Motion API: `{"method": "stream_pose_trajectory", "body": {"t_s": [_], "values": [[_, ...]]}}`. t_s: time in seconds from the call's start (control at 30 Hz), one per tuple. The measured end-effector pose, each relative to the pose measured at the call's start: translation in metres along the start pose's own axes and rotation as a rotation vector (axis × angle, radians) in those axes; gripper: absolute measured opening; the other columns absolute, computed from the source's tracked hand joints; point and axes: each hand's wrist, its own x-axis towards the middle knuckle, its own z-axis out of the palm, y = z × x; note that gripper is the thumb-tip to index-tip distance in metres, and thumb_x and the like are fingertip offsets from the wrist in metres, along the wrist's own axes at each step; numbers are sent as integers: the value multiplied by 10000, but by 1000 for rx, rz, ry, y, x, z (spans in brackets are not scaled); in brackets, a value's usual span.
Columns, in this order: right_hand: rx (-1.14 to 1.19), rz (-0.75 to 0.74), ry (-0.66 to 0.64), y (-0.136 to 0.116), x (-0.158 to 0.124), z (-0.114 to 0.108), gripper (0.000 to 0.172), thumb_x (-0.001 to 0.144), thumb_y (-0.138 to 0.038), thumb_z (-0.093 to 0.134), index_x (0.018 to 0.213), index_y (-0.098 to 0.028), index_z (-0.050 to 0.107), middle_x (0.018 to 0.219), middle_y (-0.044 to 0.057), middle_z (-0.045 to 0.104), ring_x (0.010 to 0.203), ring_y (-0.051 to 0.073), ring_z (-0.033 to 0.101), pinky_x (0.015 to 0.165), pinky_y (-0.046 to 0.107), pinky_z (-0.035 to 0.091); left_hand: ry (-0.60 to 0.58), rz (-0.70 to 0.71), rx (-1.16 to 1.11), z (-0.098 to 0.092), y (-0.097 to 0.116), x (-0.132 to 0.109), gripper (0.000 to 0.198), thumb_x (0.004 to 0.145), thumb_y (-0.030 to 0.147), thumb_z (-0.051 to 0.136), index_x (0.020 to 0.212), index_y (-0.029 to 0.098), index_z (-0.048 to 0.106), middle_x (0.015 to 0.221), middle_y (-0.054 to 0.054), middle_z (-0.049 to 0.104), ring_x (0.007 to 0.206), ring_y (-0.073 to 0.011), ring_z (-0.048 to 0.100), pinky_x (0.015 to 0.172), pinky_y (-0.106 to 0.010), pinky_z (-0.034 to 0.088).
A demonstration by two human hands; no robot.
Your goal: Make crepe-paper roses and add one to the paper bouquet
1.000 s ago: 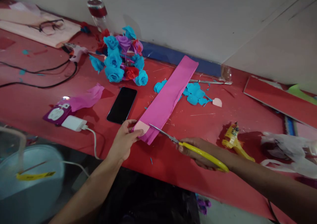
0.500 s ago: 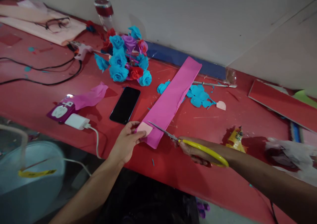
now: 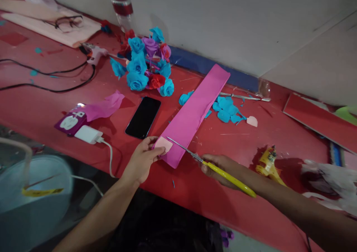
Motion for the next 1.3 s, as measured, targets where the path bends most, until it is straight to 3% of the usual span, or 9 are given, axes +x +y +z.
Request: {"method": "stream_pose_trajectory", "body": {"t_s": [0.13,0.33,0.6,0.7,0.8,0.9,1.0,1.07,1.3], "values": [[-37,-39,-23,-10,1,-6,395,895,-572,357,813,-203,472,697,-7,501,578,115,432,503,247,326,-56,-25,-6,1,-1,-4,388,650,157,730,1008,150,578,868,-47,680,743,-126,630,688,-256,505],[15,-7,-17,-21,8,-7,412,887,-579,367,746,-203,454,631,-29,452,527,96,398,470,223,313,-60,-37,-50,4,-2,-6,369,648,145,727,986,142,580,865,-53,680,755,-138,633,696,-270,513],[122,140,104,-23,3,13,348,857,-493,480,659,-210,441,443,-75,359,353,66,339,381,200,227,-43,-33,-34,2,0,-10,411,627,144,732,997,148,552,834,-37,670,721,-132,619,662,-257,500],[235,42,163,-21,-10,17,275,850,-459,514,735,-210,508,473,-79,351,368,62,326,379,200,221,-54,-11,-6,-1,3,-16,378,628,149,728,965,162,557,793,-18,668,696,-124,614,637,-238,481],[416,-23,335,-24,-24,18,244,820,-450,584,881,-214,566,511,-83,372,389,62,335,384,204,241,-108,57,47,1,8,-20,316,632,163,726,920,158,597,765,-8,667,676,-110,599,617,-215,455],[670,-76,530,-32,-26,20,337,747,-422,691,986,-238,540,579,-79,477,417,61,391,396,197,288,-197,144,104,16,16,-20,292,632,169,727,912,148,648,810,-13,676,703,-107,593,646,-213,456],[979,-260,646,-35,-11,25,471,661,-351,776,1019,-267,480,766,-45,609,557,80,536,486,192,400,-318,228,141,42,22,-17,278,651,178,718,924,158,668,838,-15,688,747,-118,609,708,-232,469],[1146,-381,712,-33,4,26,527,599,-294,816,1002,-265,477,776,-51,602,596,86,561,512,191,424,-386,268,164,62,26,-13,294,646,181,727,934,169,670,828,-12,695,749,-126,618,709,-239,472],[1237,-573,1026,-9,32,-1,473,569,-218,822,920,-240,506,685,-86,515,553,69,513,506,186,443,-539,300,199,112,40,19,352,598,181,774,942,170,697,853,-33,724,774,-156,656,777,-276,484]]}}
